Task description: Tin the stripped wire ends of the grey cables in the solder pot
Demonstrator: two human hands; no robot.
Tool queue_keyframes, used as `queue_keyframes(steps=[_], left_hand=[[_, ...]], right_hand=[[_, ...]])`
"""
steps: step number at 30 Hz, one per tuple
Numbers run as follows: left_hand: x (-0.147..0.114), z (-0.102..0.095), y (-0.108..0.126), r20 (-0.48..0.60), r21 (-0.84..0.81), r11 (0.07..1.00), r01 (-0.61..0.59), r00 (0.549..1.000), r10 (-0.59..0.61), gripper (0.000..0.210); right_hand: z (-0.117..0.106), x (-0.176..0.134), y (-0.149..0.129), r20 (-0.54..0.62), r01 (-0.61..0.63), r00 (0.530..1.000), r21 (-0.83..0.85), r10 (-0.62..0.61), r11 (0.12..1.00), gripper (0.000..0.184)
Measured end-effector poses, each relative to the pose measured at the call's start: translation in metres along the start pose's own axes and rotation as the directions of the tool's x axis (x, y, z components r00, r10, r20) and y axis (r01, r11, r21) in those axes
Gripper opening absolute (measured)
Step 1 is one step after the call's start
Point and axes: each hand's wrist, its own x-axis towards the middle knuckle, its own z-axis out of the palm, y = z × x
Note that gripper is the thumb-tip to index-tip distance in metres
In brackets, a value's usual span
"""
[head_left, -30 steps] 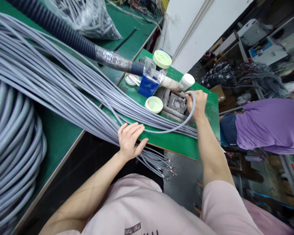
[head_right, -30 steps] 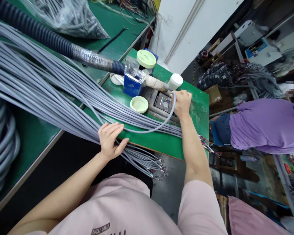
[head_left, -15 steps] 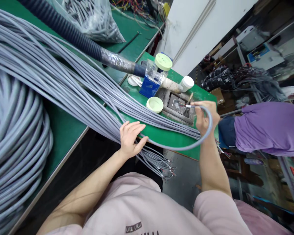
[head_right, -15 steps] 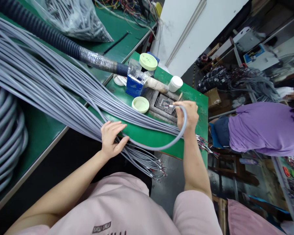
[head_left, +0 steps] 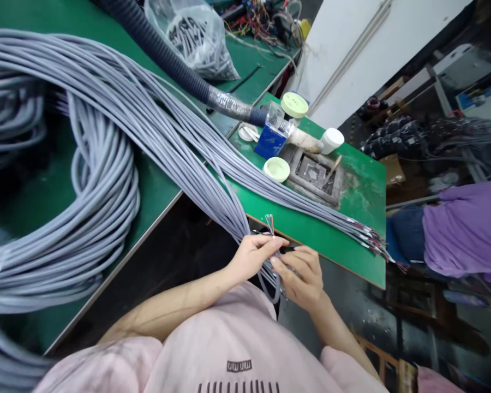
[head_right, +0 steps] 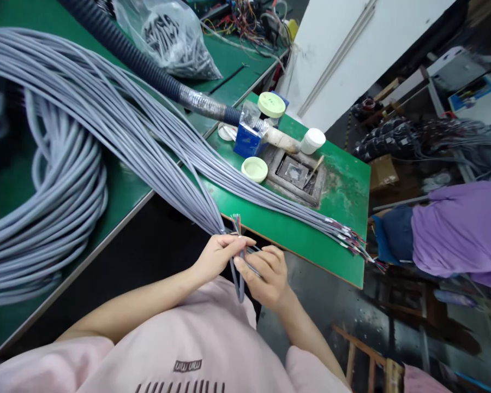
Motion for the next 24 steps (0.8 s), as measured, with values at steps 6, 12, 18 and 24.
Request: queue_keyframes(steps=[6,12,18,24], left_hand=[[-0.011,-0.004,-0.004,0.023,-0.017,0.999,-0.029,0.999,0.029,0.035],[-0.015,-0.006,-0.009,0.048,-0.078,0.995,-0.063,0.997,0.067,0.030],[-0.019,-0.005,-0.008,0.058,-0.115,0.993,0.030,0.998,-0.023,0.035],[-0.024,-0.007,-0.011,0.125,-0.084,0.993,0.083,0.990,-0.072,0.041]], right_hand=[[0.003,-0.012,-0.016,0.036,-0.128,0.992,0.237,0.123,0.963,0.036],[0.009,-0.019,-0.025,0.129,-0.484,0.871,0.389,0.474,0.783,0.014],[0.020,-0.015,-0.031,0.477,-0.737,0.658,0.565,0.582,0.370,0.029],[0.033,-0.019,-0.032,0.592,-0.732,0.623,0.672,0.512,0.113,0.041]])
